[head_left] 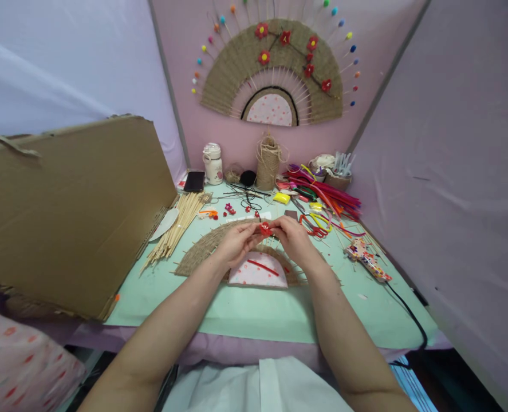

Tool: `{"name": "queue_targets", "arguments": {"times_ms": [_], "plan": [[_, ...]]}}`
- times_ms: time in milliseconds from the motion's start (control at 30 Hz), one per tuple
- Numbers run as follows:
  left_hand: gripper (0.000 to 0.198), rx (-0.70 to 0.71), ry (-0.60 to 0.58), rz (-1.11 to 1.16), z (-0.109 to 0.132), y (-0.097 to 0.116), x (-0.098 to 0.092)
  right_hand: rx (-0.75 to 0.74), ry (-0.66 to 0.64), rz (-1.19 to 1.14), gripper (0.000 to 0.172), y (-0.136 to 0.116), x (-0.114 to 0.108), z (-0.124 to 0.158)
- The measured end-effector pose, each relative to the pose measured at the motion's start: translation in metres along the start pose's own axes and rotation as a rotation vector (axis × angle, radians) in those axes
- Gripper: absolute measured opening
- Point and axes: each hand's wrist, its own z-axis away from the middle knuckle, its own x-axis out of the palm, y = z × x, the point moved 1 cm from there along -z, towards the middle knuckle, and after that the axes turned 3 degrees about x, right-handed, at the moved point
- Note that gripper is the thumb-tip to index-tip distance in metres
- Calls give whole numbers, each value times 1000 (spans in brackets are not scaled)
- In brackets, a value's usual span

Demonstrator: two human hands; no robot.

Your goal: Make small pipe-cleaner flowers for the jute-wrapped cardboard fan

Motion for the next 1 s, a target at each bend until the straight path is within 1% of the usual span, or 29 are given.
{"name": "queue_targets", "arguments": {"times_ms": [100, 233, 333, 500, 600, 667, 733, 867, 1000], "plan": [[18, 11, -7, 39, 0, -2, 1, 6, 81, -28, 12, -3, 0, -1], [21, 42, 16, 47, -2, -6, -3, -9, 80, -62, 13, -13, 3, 0], [23, 59, 0, 74, -4, -6, -6, -4, 62, -112, 11, -20, 3, 1], [29, -32, -57, 99, -4, -3, -4, 100, 49, -317, 12, -14, -2, 0], [26, -83, -75, 120, -2, -2, -2, 130, -3, -392, 15, -9, -5, 0], [25, -99, -86, 113, -1, -3, -1, 113, -65, -407, 15, -9, -5, 0], [25, -106, -103, 96, 0, -3, -2, 97, -100, -409, 15, -10, -5, 0], [26, -123, -121, 79, 0, -4, -3, 82, -125, -366, 13, -12, -5, 1], [26, -154, -123, 110, 1, -3, -2, 64, -132, -322, 10, -13, -4, 1]]}}
